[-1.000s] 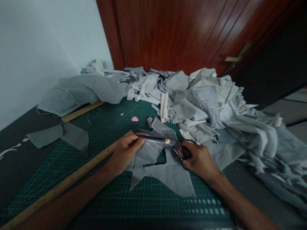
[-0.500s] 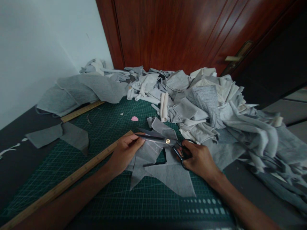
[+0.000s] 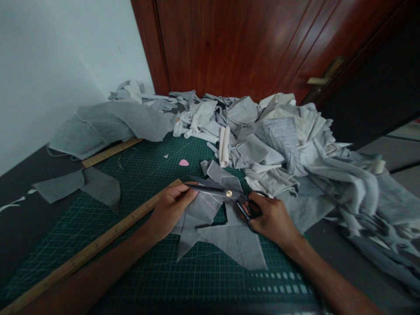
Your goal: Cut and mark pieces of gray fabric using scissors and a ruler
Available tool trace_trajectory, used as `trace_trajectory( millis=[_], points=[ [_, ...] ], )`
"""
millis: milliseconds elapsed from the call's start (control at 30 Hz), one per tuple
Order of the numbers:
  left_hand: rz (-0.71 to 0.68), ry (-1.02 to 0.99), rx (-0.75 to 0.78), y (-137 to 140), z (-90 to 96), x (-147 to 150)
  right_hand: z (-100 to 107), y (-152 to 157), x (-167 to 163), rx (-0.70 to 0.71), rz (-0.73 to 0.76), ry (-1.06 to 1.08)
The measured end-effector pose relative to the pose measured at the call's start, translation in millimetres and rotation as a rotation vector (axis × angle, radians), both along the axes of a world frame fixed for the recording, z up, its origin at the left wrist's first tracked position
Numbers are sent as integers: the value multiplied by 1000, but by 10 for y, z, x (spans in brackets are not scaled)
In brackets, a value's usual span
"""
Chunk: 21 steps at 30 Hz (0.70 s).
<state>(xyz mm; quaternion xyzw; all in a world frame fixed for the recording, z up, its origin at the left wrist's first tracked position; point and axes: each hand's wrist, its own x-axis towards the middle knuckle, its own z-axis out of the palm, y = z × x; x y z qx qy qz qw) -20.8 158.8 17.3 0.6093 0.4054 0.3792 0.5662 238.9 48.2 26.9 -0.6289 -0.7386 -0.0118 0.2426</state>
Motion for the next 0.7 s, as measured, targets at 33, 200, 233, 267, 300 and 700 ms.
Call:
trace_trajectory(
  millis=[33,200,233,267,300,700],
  points=[
    [-2,-2,-2,2,-8,-3,5,1,-1,5,4,0],
    [-1,-16,-8,5,-19,-4,18,2,-4,13,14,-2],
    [4,-17,-2,4,-17,-2,14,2,-4,14,12,-3],
    [7,-17,6,2,-15,0,9,1,-3,16,10,-5],
    [12,-19,14,1,-14,2,2,1,-1,18,6,-8],
    [2,-38,-18,9,-24,-5,-59,-10,23,-42,-21,17]
  ],
)
